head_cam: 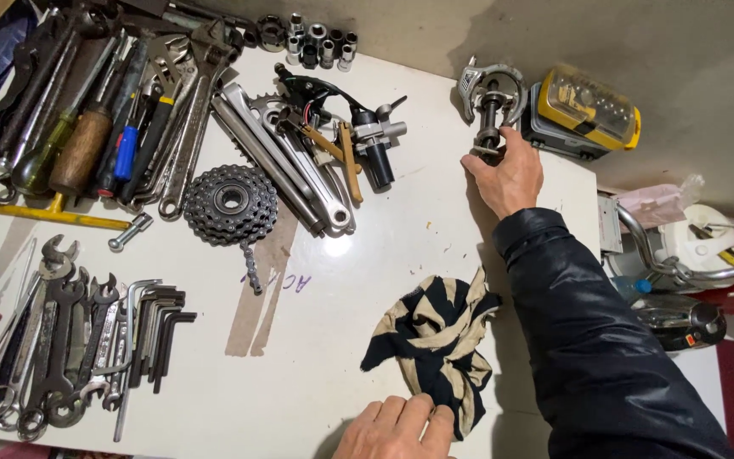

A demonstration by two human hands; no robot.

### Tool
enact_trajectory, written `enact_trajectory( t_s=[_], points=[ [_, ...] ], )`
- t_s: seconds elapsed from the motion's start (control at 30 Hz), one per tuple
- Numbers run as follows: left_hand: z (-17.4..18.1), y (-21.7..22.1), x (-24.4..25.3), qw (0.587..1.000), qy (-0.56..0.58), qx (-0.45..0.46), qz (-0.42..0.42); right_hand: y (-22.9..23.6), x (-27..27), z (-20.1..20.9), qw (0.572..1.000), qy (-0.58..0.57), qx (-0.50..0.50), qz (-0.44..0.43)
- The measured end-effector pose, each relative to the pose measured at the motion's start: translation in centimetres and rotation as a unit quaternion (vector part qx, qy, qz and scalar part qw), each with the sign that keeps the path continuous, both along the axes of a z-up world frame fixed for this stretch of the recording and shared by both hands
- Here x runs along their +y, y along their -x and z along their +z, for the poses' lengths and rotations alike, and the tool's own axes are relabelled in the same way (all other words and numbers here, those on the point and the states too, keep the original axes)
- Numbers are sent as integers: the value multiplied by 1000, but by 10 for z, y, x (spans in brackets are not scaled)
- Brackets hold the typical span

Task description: The person cleans a metal axle with a cloth, then places a bearing and a washer onto it. They continue by adding another bearing and a small metal ring, wiping the assembly with the cloth before placing it on the table.

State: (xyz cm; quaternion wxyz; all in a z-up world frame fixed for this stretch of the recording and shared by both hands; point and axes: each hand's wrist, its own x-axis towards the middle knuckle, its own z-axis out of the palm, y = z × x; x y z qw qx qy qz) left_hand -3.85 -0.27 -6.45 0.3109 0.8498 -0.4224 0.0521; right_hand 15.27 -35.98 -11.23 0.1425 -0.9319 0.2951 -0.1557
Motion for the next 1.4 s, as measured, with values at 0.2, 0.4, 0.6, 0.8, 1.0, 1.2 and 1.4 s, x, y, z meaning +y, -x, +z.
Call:
enact_trajectory(
  t_s=[0.2, 0.4, 0.6, 0.8, 1.0, 1.2, 1.4],
  points=[
    [-6, 4, -1, 999, 18, -46, -1, 15, 6, 6, 998, -46, -33, -28],
    [-15, 5, 1, 998, 19, -40, -38, 18, -13, -12, 988, -17, -137, 63],
    [-8, 2, -3, 996, 23, -80, 13, 10, -2, 31, 976, -200, -76, 24],
    [-11, 2, -3, 995, 22, -93, 13, -9, -39, 14, 948, -293, -116, -42],
    [-12, 7, -2, 998, -15, -53, -7, -8, -26, -1, 916, -312, -245, -64],
    [-17, 8, -1, 998, -36, -24, -41, 0, -4, 23, 975, -148, -156, -60],
    [22, -2, -5, 999, 21, 26, -7, 16, 10, 9, 982, -44, -184, -11]
  ],
)
